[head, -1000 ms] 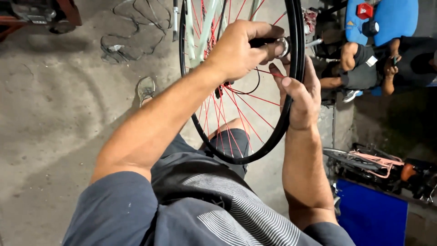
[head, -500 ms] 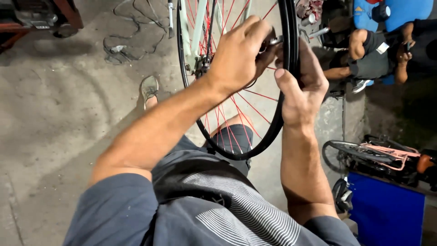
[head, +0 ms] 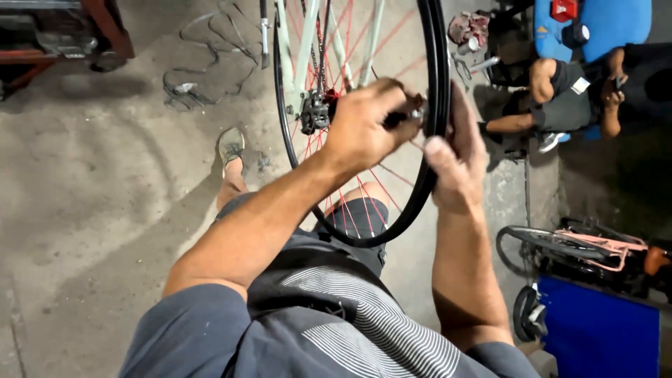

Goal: Truing a bicycle wheel and adjusting components on a bicycle frame

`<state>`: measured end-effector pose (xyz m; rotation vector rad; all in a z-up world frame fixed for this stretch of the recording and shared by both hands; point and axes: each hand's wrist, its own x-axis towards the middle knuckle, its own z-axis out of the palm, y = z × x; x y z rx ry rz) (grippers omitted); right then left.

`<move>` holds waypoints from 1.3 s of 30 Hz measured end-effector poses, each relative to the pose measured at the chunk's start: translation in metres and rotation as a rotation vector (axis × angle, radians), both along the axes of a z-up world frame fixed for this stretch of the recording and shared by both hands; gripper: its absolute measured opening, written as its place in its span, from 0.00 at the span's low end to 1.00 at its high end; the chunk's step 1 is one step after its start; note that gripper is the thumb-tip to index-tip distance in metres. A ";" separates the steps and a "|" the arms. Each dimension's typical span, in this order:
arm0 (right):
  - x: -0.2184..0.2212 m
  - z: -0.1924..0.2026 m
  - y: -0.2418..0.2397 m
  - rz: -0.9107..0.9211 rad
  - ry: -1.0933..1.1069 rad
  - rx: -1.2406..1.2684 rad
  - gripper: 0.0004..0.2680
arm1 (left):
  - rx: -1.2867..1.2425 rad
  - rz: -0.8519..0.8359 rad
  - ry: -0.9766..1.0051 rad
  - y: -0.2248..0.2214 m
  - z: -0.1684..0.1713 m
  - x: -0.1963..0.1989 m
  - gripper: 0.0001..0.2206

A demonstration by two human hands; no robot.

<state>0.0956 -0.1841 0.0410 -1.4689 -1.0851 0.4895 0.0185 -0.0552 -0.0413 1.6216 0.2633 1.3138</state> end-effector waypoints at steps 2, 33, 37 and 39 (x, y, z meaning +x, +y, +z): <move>0.004 0.018 0.014 0.044 0.003 -0.085 0.31 | 0.036 -0.079 0.157 -0.006 0.015 -0.024 0.07; -0.013 -0.004 0.009 -0.073 0.005 -0.011 0.16 | -0.198 -0.239 0.223 0.038 0.054 -0.039 0.11; -0.016 -0.004 0.005 -0.158 -0.082 -0.044 0.21 | -0.104 -0.196 0.263 0.036 0.045 -0.032 0.18; -0.015 -0.006 0.003 -0.228 -0.114 -0.028 0.22 | -0.072 -0.205 0.306 0.037 0.051 -0.029 0.17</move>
